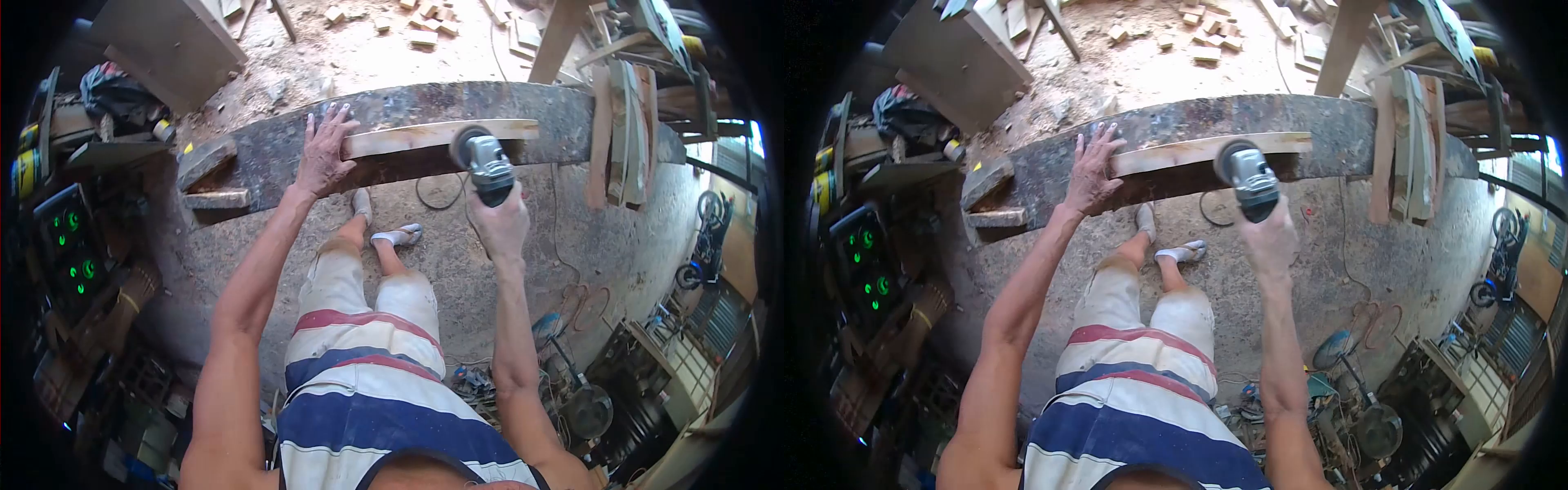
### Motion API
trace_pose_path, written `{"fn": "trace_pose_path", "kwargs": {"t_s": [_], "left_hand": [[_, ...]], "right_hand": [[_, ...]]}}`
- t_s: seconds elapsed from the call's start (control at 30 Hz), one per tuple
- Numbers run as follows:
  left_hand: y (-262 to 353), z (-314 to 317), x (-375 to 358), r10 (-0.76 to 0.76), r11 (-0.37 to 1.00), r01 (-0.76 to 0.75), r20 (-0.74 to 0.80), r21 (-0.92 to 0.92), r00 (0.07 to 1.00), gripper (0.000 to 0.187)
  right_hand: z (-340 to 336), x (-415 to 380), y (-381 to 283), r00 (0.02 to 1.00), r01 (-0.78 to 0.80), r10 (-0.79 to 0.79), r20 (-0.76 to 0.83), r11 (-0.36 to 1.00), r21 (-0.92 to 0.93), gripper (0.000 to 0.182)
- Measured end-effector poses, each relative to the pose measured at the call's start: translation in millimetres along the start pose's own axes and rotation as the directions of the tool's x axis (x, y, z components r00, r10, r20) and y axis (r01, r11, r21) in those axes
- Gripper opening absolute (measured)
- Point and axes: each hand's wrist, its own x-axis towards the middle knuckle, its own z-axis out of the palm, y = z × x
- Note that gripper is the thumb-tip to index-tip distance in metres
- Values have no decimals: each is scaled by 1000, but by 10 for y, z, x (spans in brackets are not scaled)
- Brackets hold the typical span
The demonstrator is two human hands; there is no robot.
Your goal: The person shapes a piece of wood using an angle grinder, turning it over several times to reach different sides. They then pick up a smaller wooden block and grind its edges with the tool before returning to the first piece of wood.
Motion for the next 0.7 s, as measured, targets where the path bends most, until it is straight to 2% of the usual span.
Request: {"fn": "trace_pose_path", "kwargs": {"t_s": [0.07, 0.27, 0.37, 0.4, 0.5, 0.6, 0.7], "left_hand": [[-145, 87, -104, -13, 1000, 13, -57, -3, 998, 64], [-164, 45, -157, -6, 1000, 6, -39, 9, 999, 56], [-175, 95, -120, -1, 1000, 1, -45, 15, 999, 54], [-168, 100, -130, -9, 1000, 9, -43, 2, 999, 54], [-165, 115, -116, -10, 1000, 10, -41, -5, 999, 52], [-212, 76, -131, -3, 1000, 4, -19, 26, 1000, 55], [-167, -5, -112, -12, 999, 9, 55, 50, 998, 64]], "right_hand": [[150, -133, -244, 994, 104, -104, 36, 995, -5, 62], [381, -185, -664, 897, 441, -436, 76, 896, -59, 67], [390, -117, -664, 884, 463, -449, 127, 878, -121, 65], [362, -86, -641, 876, 481, -472, 100, 867, -129, 63], [276, 22, -475, 922, 383, -370, 113, 917, -117, 65], [152, 132, -286, 979, 176, -158, 129, 974, -143, 63], [-54, 120, -152, 995, -80, 87, 55, 989, -125, 54]]}}
